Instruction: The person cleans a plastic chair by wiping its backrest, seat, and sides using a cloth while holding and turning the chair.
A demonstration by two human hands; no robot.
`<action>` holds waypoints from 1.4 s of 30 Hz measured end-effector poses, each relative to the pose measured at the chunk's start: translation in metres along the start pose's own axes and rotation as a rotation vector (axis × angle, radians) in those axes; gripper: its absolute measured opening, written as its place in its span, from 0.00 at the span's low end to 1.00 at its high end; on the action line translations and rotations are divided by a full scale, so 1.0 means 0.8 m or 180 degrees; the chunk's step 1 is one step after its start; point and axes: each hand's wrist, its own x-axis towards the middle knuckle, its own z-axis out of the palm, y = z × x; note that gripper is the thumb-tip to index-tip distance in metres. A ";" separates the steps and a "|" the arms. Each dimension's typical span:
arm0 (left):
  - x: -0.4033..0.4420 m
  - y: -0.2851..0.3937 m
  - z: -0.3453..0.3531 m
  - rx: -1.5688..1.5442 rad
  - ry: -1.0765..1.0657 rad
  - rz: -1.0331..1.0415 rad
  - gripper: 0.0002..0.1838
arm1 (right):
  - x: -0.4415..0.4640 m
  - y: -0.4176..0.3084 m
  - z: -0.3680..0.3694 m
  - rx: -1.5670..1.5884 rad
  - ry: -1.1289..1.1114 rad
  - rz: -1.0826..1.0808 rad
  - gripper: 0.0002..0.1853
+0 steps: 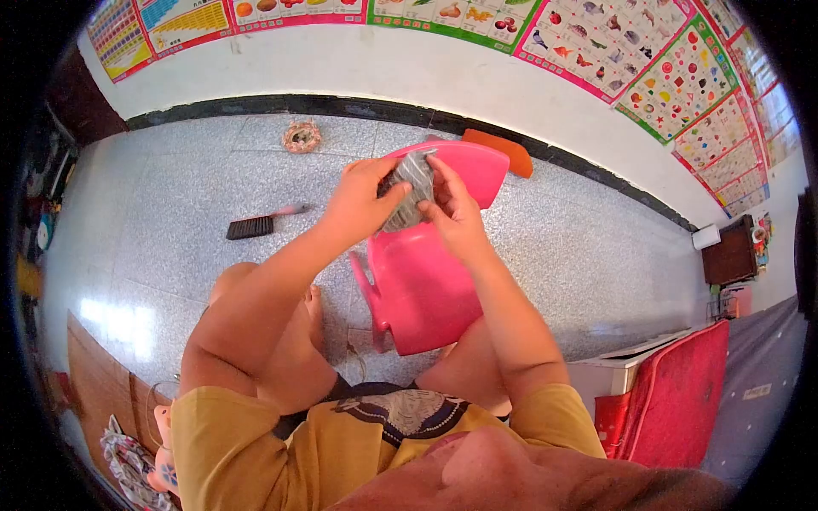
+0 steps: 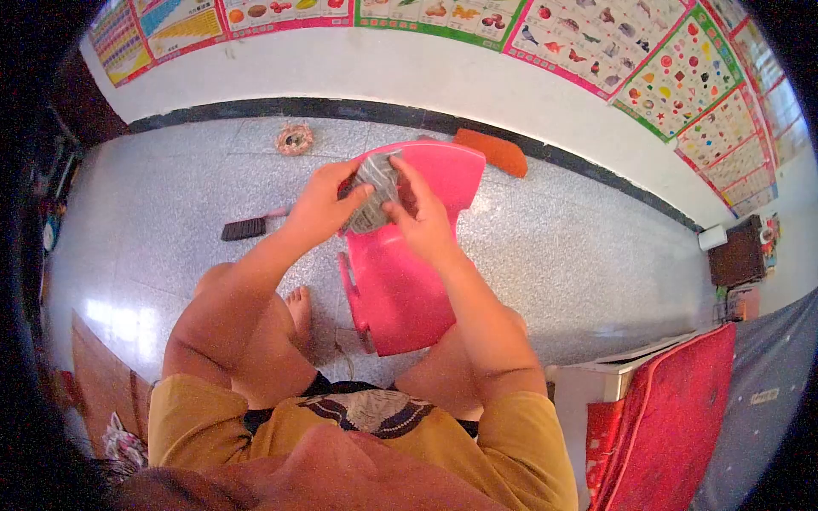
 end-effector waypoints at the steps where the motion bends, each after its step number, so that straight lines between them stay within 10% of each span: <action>1: 0.006 0.011 -0.010 -0.0291 -0.0174 -0.0436 0.18 | 0.001 -0.002 -0.004 0.0103 0.0084 0.0225 0.34; 14: 0.035 -0.038 -0.006 -0.0965 0.0822 -0.1204 0.16 | 0.032 0.046 -0.048 -0.0406 0.1174 -0.0424 0.23; 17: 0.042 -0.026 -0.004 0.0725 0.1507 0.0304 0.21 | 0.035 0.067 -0.052 -0.0500 0.1054 -0.0296 0.24; 25: 0.033 -0.012 0.011 0.1196 -0.0319 0.0208 0.22 | 0.030 0.022 -0.079 -0.3302 0.1914 -0.1265 0.24; 31: 0.043 -0.008 -0.003 0.1142 -0.0646 -0.0458 0.22 | 0.035 0.069 -0.130 -0.2050 0.1481 0.0506 0.20; 42: 0.052 0.024 0.005 0.1455 -0.0448 -0.0374 0.23 | 0.049 0.111 -0.124 -0.1899 0.1720 0.0272 0.19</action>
